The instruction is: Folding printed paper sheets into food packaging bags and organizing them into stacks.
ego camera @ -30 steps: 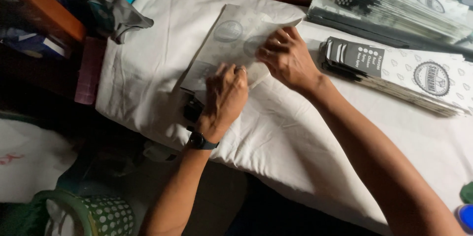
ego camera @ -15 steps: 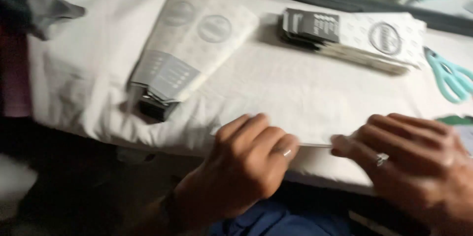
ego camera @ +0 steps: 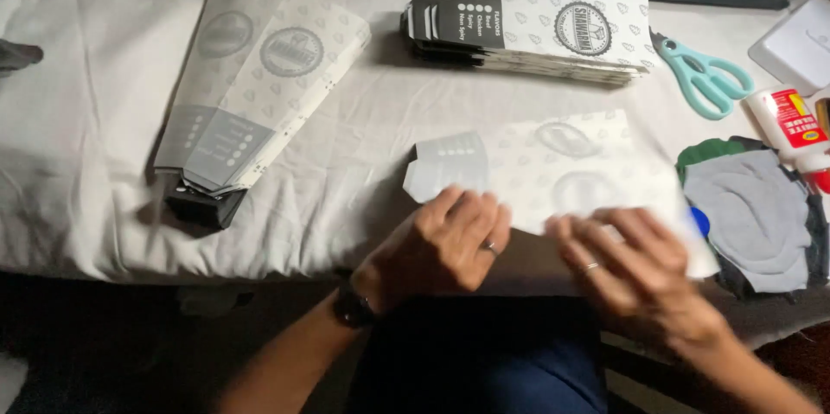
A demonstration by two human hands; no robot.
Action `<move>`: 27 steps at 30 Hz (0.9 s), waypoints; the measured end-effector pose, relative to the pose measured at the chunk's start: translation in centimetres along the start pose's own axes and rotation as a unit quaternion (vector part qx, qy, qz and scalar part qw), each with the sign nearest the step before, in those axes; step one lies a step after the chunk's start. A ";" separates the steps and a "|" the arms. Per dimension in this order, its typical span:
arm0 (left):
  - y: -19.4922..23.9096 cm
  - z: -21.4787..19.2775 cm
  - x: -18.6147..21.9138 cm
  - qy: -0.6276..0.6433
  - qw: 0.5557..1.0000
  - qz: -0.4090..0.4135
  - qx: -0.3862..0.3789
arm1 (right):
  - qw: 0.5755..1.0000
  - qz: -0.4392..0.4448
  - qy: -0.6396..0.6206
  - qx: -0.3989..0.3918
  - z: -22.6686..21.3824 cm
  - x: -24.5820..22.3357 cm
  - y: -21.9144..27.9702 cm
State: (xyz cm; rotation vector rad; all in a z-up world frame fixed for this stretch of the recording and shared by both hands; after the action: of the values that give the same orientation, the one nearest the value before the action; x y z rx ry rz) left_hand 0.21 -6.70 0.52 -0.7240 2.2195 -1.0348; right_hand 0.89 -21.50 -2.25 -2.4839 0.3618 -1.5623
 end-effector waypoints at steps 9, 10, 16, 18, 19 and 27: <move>3.3 0.6 2.8 -0.057 0.995 -0.006 -0.078 | 0.870 0.314 -0.373 0.071 0.9 -3.2 -1.7; 3.5 0.8 2.9 -0.059 0.995 -0.004 -0.075 | 0.868 0.307 -0.381 0.080 0.8 -3.5 -2.0; 5.9 0.0 1.8 0.025 0.992 -0.077 -0.093 | 0.831 0.282 -0.471 0.087 1.0 -3.9 -2.3; 6.9 -0.8 0.5 0.048 0.988 -0.098 -0.114 | 0.819 0.287 -0.489 0.086 1.5 -3.9 -2.3; 7.3 -1.6 -0.6 0.095 0.981 -0.133 -0.102 | 0.820 0.283 -0.488 0.101 1.4 -4.0 -2.2; 8.5 -2.0 -1.5 0.158 0.963 -0.188 -0.112 | 0.833 0.288 -0.469 0.051 1.3 -4.1 -2.7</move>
State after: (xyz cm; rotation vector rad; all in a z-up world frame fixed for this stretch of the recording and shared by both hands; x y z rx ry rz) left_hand -2.04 -0.02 -4.86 -1.1890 2.5644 -1.1535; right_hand 0.59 -17.69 -5.59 -2.3667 0.7128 -0.0666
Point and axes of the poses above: each hand's wrist, its own y-axis away from the middle knuckle, its own z-axis out of the palm, x = y × z, the point moved 8 cm from there along -y, towards the middle knuckle, and after that the axes turned 1 degree about z, right-handed, at the moved point
